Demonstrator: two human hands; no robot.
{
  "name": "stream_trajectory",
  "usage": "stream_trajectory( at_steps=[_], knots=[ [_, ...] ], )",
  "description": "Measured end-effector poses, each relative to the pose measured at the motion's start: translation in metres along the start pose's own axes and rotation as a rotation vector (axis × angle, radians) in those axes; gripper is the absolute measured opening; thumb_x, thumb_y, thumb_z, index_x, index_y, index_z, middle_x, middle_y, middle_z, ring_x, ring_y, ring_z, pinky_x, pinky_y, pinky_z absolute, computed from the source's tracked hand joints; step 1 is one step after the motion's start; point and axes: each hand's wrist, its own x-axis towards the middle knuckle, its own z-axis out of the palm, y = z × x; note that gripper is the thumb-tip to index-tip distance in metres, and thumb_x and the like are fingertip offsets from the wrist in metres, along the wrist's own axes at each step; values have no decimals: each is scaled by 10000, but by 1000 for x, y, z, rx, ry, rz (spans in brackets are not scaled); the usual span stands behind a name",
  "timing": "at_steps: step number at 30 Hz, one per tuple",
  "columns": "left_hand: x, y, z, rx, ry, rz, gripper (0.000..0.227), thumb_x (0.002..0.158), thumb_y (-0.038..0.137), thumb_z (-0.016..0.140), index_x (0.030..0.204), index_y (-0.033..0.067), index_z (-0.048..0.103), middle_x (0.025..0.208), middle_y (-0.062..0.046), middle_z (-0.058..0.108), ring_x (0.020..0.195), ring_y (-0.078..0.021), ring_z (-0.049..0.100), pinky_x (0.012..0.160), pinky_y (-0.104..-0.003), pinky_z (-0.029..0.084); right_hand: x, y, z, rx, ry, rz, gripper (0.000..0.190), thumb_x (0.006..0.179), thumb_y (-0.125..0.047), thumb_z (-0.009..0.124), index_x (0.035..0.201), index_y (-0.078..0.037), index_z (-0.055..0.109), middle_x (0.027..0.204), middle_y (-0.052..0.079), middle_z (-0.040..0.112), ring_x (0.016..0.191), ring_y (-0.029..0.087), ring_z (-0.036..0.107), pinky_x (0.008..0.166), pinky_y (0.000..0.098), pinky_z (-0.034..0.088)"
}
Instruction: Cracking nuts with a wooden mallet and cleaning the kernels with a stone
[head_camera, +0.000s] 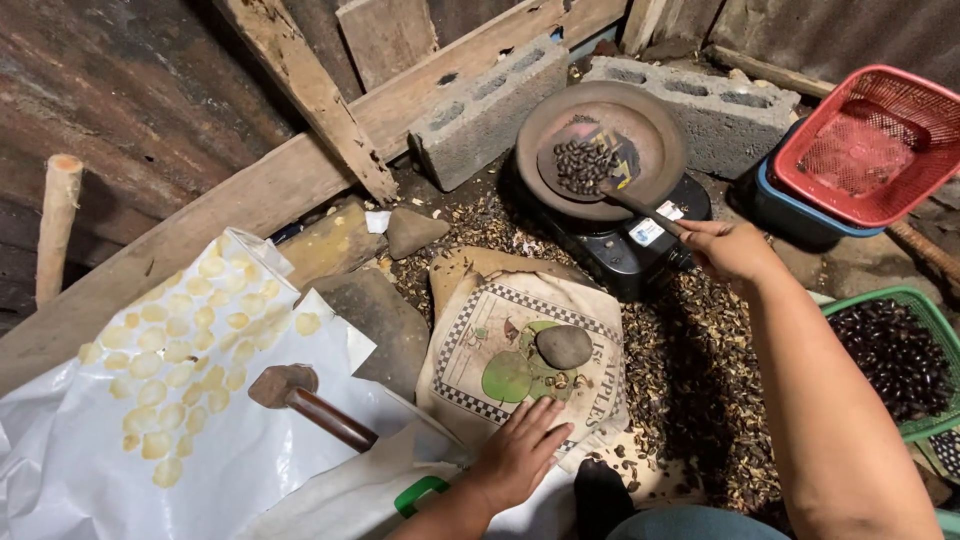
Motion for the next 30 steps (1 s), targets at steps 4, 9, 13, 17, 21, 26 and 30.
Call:
stream_trajectory(
  at_steps=[4, 9, 13, 17, 21, 26, 30],
  knots=[
    [8, -9, 0, 27, 361, -53, 288, 890, 29, 676, 1173, -20, 669, 1190, -185, 648, 1008, -321, 627, 827, -421, 538, -5, -2, 2, 80, 6, 2, 262, 996, -114, 635, 1218, -155, 769, 625, 56, 554, 453, 135, 379, 390, 272, 265],
    [-5, -31, 6, 21, 451, -215, 152, 911, 131, 608, 1058, 96, 615, 1026, -99, 587, 907, -305, 555, 799, -424, 455, -13, -4, 1, 199, 16, -7, 256, 993, -86, 619, 1200, -128, 763, 635, 52, 552, 461, 113, 382, 390, 247, 250],
    [3, -16, 22, -168, 22, -410, 271, 983, 239, 488, 977, 43, 675, 1044, -141, 680, 974, -340, 598, 827, -474, 487, -15, -6, 2, 208, -2, -26, 245, 994, -73, 620, 1189, -107, 764, 635, 48, 533, 470, 110, 375, 396, 242, 255],
    [4, 18, 20, -43, 111, 28, 223, 884, 23, 644, 1101, 69, 670, 1069, -81, 656, 948, -263, 621, 791, -393, 514, -16, -7, 1, 150, 30, -24, 259, 993, -79, 626, 1214, -108, 759, 666, 63, 583, 485, 125, 418, 401, 255, 288],
    [18, -5, 18, 151, 227, -273, 176, 892, 158, 627, 968, 117, 780, 989, -92, 755, 885, -270, 689, 754, -419, 554, -13, -5, -2, 189, 15, -29, 256, 995, -70, 623, 1214, -94, 753, 692, 54, 579, 492, 113, 399, 409, 245, 266],
    [2, -46, 4, 309, 423, -380, 723, 932, 537, 543, 1412, 5, 451, 1479, -235, 433, 1342, -414, 396, 1137, -607, 244, -36, -27, -6, 109, 56, -22, 255, 1007, -102, 621, 1222, -125, 757, 702, 66, 605, 507, 122, 421, 428, 252, 296],
    [-11, -63, 28, 476, 367, -473, 879, 941, 602, 536, 1596, 62, 309, 1675, -257, 210, 1552, -448, 151, 1198, -647, 86, -42, -16, -17, 151, 83, -135, 269, 1019, -81, 617, 1260, -88, 736, 775, 63, 608, 585, 132, 467, 483, 262, 379]
  ],
)
